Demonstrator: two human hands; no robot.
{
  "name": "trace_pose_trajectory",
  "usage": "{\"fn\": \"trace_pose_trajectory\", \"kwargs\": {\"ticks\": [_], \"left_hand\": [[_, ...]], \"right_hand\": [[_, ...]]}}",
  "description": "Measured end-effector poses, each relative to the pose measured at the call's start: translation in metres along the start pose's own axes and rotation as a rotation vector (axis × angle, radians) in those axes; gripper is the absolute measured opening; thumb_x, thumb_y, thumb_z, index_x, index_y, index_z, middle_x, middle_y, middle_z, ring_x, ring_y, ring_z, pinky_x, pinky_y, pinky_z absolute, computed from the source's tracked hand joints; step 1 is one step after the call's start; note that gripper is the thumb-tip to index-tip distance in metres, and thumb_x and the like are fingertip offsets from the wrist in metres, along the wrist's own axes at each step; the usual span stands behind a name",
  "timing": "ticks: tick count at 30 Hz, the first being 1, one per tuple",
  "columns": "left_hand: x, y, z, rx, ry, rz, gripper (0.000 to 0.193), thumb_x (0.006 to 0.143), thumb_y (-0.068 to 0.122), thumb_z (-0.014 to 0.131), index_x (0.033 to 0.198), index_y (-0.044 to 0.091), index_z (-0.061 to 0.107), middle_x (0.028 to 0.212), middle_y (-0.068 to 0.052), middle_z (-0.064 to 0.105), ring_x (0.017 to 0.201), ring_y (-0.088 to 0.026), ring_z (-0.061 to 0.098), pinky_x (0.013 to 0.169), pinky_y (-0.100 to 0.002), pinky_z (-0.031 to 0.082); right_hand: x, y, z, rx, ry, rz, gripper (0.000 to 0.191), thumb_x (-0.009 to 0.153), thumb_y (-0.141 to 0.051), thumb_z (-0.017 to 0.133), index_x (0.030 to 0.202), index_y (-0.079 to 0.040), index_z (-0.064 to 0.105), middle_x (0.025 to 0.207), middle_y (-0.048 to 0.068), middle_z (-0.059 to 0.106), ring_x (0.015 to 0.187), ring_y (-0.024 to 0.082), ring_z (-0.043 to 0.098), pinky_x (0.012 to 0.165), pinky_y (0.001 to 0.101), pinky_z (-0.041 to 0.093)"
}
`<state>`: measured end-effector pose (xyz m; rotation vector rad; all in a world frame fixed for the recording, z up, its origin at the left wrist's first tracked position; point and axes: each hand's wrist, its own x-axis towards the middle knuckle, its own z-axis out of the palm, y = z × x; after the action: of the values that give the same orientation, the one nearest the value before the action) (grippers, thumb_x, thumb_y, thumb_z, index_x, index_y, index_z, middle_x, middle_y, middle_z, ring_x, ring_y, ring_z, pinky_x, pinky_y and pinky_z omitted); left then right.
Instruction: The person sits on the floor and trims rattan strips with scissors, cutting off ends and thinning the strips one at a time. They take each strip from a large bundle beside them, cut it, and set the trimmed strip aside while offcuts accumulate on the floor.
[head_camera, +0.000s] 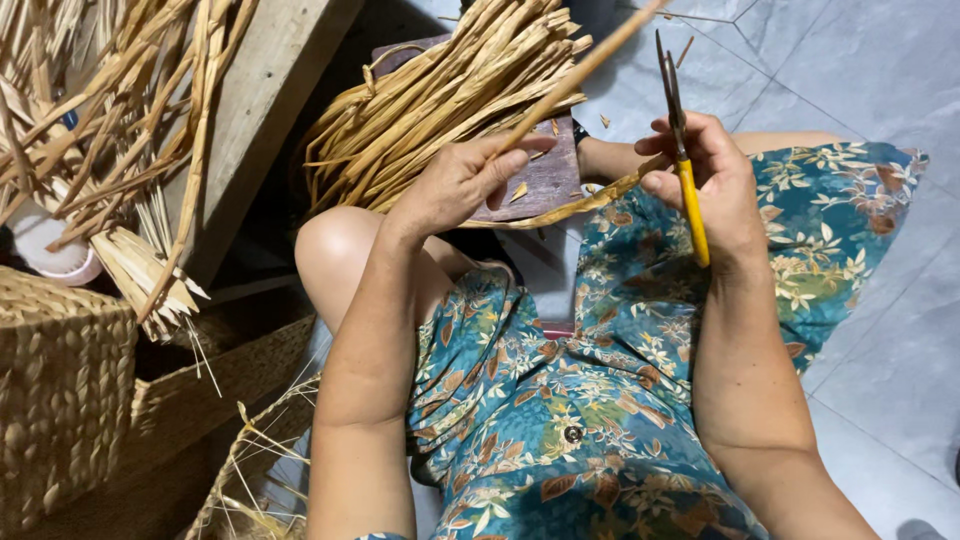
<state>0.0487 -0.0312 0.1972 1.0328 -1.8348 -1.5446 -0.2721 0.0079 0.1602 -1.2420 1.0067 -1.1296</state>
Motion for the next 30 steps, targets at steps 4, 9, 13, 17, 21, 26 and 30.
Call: {"fn": "trace_pose_trajectory", "kwargs": {"ticks": [4, 9, 13, 17, 21, 26, 30], "left_hand": [[0.000, 0.009, 0.004, 0.076, -0.073, -0.070, 0.036, 0.108, 0.033, 0.053, 0.140, 0.020, 0.065, 0.060, 0.004, 0.049, 0.056, -0.005, 0.052, 0.055, -0.023, 0.048], [-0.001, 0.015, 0.007, 0.086, -0.079, -0.104, 0.036, 0.107, 0.033, 0.054, 0.138, 0.020, 0.067, 0.060, 0.004, 0.048, 0.055, -0.005, 0.052, 0.053, -0.024, 0.046], [-0.001, 0.010, 0.007, 0.097, -0.070, -0.122, 0.035, 0.107, 0.034, 0.055, 0.136, 0.020, 0.069, 0.059, 0.005, 0.049, 0.055, -0.004, 0.051, 0.052, -0.024, 0.046], [0.001, 0.000, 0.004, 0.010, -0.027, -0.047, 0.039, 0.108, 0.036, 0.053, 0.139, 0.016, 0.067, 0.063, 0.006, 0.050, 0.056, -0.003, 0.050, 0.053, -0.023, 0.045], [0.002, -0.004, 0.001, -0.245, 0.042, 0.078, 0.046, 0.114, 0.041, 0.046, 0.139, 0.007, 0.065, 0.069, 0.006, 0.049, 0.060, -0.003, 0.047, 0.055, -0.021, 0.039], [0.001, 0.000, 0.006, -0.722, 0.055, 0.216, 0.053, 0.116, 0.049, 0.037, 0.128, 0.003, 0.062, 0.068, 0.002, 0.050, 0.052, -0.002, 0.037, 0.047, -0.019, 0.028], [0.008, -0.003, 0.015, -1.032, 0.026, 0.395, 0.051, 0.118, 0.049, 0.037, 0.122, 0.005, 0.063, 0.063, 0.003, 0.046, 0.045, -0.003, 0.036, 0.041, -0.019, 0.027]], "right_hand": [[-0.004, -0.001, -0.002, -0.013, 0.017, 0.003, 0.055, 0.093, -0.011, 0.082, 0.141, -0.004, 0.055, 0.121, 0.006, 0.068, 0.109, 0.011, 0.064, 0.095, 0.0253, 0.053], [-0.006, -0.004, -0.001, -0.087, 0.074, 0.040, 0.050, 0.090, -0.010, 0.084, 0.135, -0.002, 0.064, 0.099, -0.001, 0.064, 0.089, 0.006, 0.060, 0.077, 0.0198, 0.050], [-0.009, -0.004, 0.006, 0.036, 0.166, 0.117, 0.041, 0.091, -0.010, 0.084, 0.127, 0.000, 0.068, 0.080, -0.003, 0.060, 0.060, 0.003, 0.047, 0.052, 0.0187, 0.034], [-0.009, -0.009, 0.010, 0.143, 0.214, 0.084, 0.030, 0.097, -0.010, 0.079, 0.123, -0.001, 0.067, 0.075, -0.002, 0.059, 0.054, 0.004, 0.048, 0.047, 0.0189, 0.035], [-0.005, -0.005, 0.027, 0.222, 0.152, 0.056, 0.037, 0.098, -0.006, 0.077, 0.131, -0.005, 0.059, 0.096, 0.006, 0.071, 0.074, 0.007, 0.062, 0.064, 0.0196, 0.049], [-0.002, 0.035, 0.089, 0.155, -0.008, 0.137, 0.059, 0.087, -0.001, 0.080, 0.138, -0.009, 0.051, 0.120, 0.011, 0.073, 0.096, 0.010, 0.070, 0.075, 0.0230, 0.055], [-0.006, 0.071, 0.138, 0.208, -0.133, 0.121, 0.066, 0.081, 0.000, 0.084, 0.139, -0.007, 0.055, 0.111, 0.007, 0.071, 0.092, 0.008, 0.066, 0.083, 0.0247, 0.057]]}}
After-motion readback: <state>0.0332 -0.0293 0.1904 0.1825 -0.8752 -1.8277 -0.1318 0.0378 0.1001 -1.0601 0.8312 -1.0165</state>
